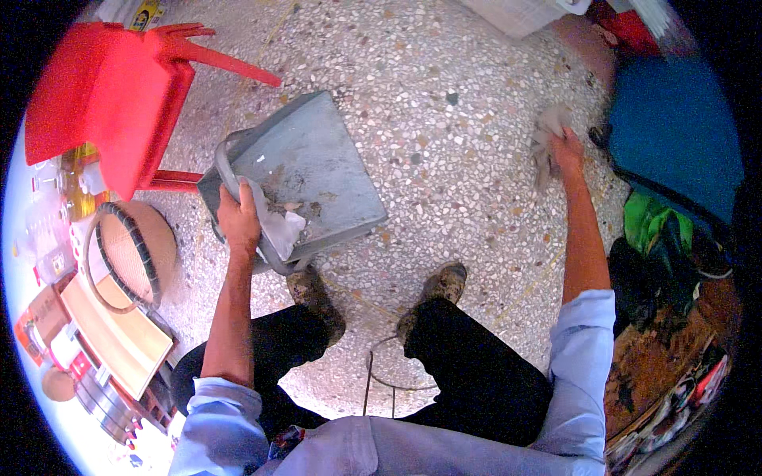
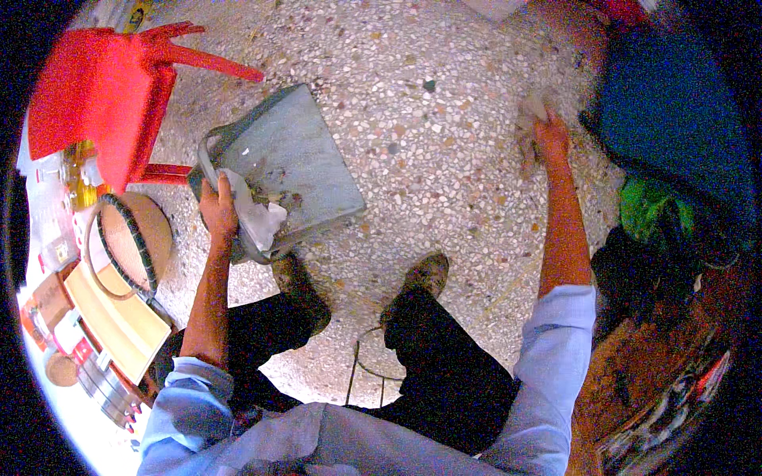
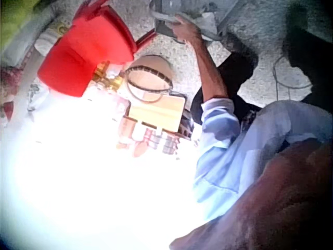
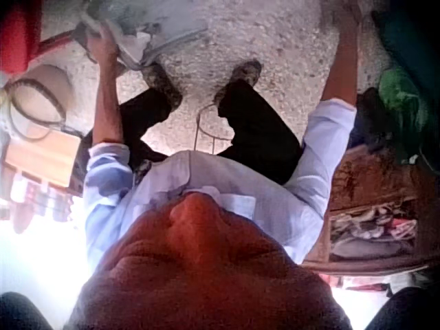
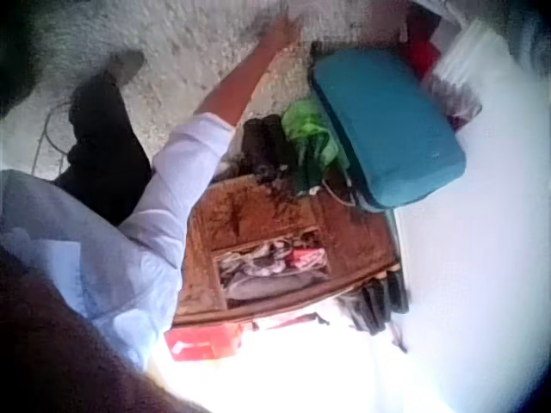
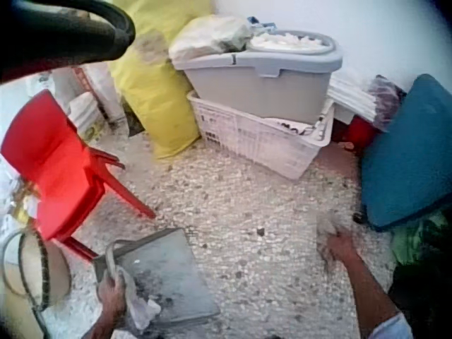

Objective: The person organizes various items in a storage area, moving a green plastic bag, a pair of boots, a blue suitcase, and a small red chair. They then pick up a metal dustpan and a cloth, wiping the dustpan before moving a large woven tray.

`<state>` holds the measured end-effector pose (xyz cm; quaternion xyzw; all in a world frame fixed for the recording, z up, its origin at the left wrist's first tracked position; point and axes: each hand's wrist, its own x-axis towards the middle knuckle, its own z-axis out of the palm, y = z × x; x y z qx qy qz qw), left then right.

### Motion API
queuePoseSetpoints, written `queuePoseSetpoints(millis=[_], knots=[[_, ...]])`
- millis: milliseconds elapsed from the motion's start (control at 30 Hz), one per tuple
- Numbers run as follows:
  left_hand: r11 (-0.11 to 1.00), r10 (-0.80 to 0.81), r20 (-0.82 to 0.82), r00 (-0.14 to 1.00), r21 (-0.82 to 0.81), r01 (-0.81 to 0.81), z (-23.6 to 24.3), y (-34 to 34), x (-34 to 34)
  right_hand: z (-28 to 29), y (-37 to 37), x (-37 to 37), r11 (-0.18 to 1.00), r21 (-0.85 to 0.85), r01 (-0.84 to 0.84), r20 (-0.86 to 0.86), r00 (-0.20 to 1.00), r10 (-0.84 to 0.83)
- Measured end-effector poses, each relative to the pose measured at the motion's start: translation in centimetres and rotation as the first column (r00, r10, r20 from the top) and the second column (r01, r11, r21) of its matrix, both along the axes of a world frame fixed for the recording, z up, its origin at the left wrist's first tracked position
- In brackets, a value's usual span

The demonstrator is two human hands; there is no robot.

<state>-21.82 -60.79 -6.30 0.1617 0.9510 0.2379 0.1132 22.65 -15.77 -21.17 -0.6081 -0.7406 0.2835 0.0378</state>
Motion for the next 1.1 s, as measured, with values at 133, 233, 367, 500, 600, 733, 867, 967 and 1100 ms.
queuePoseSetpoints(millis=[133,233,367,500,600,733,867,967,1100], knots=[[0.999,-0.033,-0.006,0.999,-0.010,0.033,0.3,0.9,0.3,0.4,-4.6,-14.4,0.969,0.019,-0.247,0.049,0.968,0.246],[0.997,-0.015,-0.038,0.999,-0.072,0.012,0.4,0.1,-0.1,2.1,-14.5,-24.2,0.785,-0.179,-0.593,-0.201,0.803,0.560],[0.998,-0.037,-0.097,0.995,-0.054,0.031,0.1,0.8,0.3,3.1,-21.0,-27.0,0.588,-0.323,-0.742,-0.705,0.603,0.374],[0.997,-0.052,-0.085,0.995,-0.054,0.048,0.9,1.0,0.4,9.2,-16.7,-25.3,0.610,-0.497,-0.617,-0.764,0.644,0.029],[0.997,-0.027,-0.123,0.992,-0.070,0.018,0.5,1.0,0.6,9.6,-11.7,-20.1,0.741,-0.497,-0.452,-0.709,0.704,-0.046],[0.994,-0.009,-0.068,0.998,-0.105,0.002,0.2,0.7,0.3,7.9,-9.0,-11.4,0.826,-0.560,-0.064,-0.470,0.846,-0.253],[0.992,-0.034,-0.072,0.997,-0.122,0.025,0.6,1.0,0.4,2.3,-9.7,-3.7,0.944,-0.310,-0.112,-0.343,0.939,-0.001],[0.993,-0.039,-0.063,0.997,-0.114,0.031,0.7,0.5,0.2,1.4,-11.3,-4.1,0.933,-0.341,-0.116,-0.454,0.889,-0.055],[0.998,-0.062,-0.025,0.998,-0.018,0.062,1.7,-0.4,0.7,3.5,-10.8,-6.2,0.939,-0.089,-0.332,-0.079,0.942,0.325]])
